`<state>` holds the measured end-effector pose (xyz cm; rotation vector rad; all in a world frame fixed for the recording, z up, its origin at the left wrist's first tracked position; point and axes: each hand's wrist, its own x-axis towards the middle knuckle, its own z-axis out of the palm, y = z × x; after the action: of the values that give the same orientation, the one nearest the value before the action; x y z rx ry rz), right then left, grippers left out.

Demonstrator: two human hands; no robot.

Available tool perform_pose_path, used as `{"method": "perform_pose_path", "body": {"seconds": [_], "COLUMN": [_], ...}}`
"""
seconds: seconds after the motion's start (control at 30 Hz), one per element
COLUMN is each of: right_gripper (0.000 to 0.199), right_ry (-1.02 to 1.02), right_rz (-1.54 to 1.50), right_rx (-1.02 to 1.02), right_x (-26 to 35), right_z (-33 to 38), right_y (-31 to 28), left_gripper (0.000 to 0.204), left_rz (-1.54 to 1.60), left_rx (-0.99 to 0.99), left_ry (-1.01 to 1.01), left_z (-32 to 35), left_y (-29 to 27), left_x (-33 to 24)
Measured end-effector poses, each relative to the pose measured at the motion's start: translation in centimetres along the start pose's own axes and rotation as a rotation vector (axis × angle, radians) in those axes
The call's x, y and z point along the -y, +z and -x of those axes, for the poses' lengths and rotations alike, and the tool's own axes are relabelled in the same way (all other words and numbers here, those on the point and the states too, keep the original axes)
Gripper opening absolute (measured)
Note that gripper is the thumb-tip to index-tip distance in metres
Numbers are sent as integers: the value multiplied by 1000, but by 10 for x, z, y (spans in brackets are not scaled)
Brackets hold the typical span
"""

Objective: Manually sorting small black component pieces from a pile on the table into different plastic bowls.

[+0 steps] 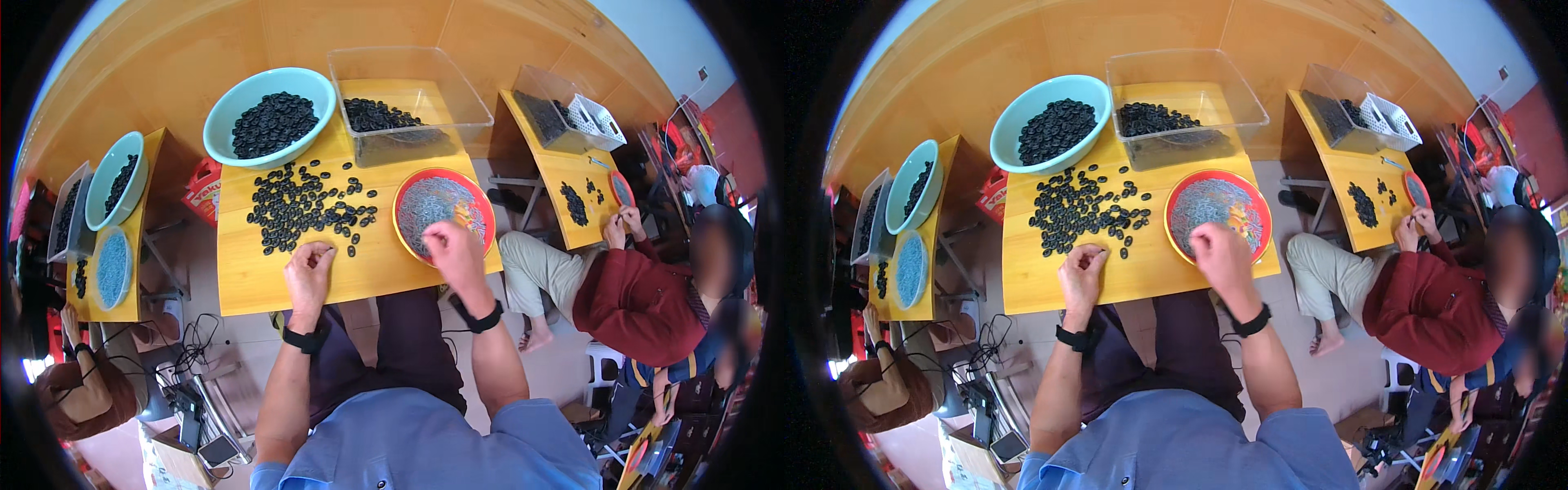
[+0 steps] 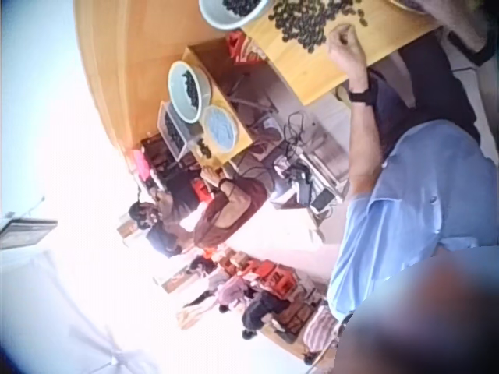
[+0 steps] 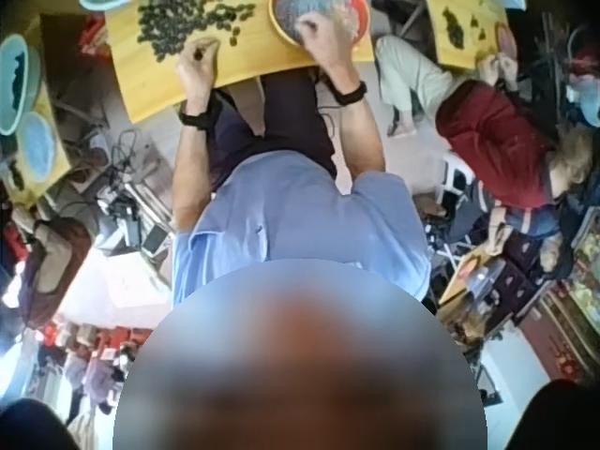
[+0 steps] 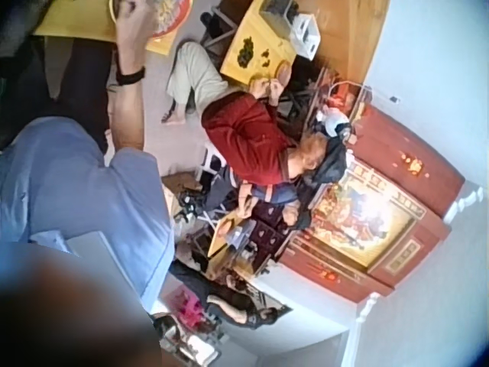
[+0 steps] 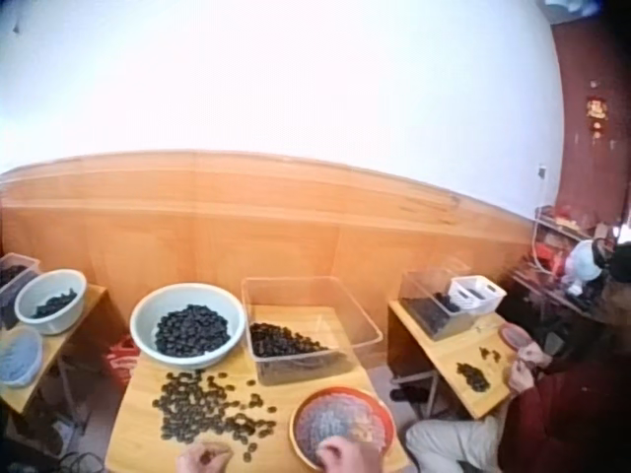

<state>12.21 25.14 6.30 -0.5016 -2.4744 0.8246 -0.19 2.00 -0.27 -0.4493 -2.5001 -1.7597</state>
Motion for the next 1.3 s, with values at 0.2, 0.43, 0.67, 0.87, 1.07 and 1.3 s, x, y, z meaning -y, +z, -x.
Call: {"method": "perform_pose_path", "body": {"seconds": [0.2, 0.43, 0.67, 0.87, 1.07, 1.3], "right_gripper": [4, 6, 8, 8, 8, 6], "right_ry": [202, 182, 132, 133, 162, 119], "right_rz": [265, 398, 445, 389, 189, 197], "right_rx": [158, 240, 283, 395, 324, 268], "right_x": [-45, -58, -62, -57, -51, -58], "right_z": [-12, -12, -7, -5, -7, -7], "right_y": [-51, -63, -58, -40, -33, -43], "left_gripper": [9, 9, 8, 8, 8, 8], "left_rz": [15, 5, 5, -19, -32, 17], "left_rx": [11, 39, 36, 48, 47, 47], "left_ry": [29, 33, 43, 32, 32, 30], "left_z": [1, 1, 2, 2, 2, 2], "left_y": [3, 1, 0, -1, -2, 1], "left_x": [3, 5, 3, 3, 1, 5]}}
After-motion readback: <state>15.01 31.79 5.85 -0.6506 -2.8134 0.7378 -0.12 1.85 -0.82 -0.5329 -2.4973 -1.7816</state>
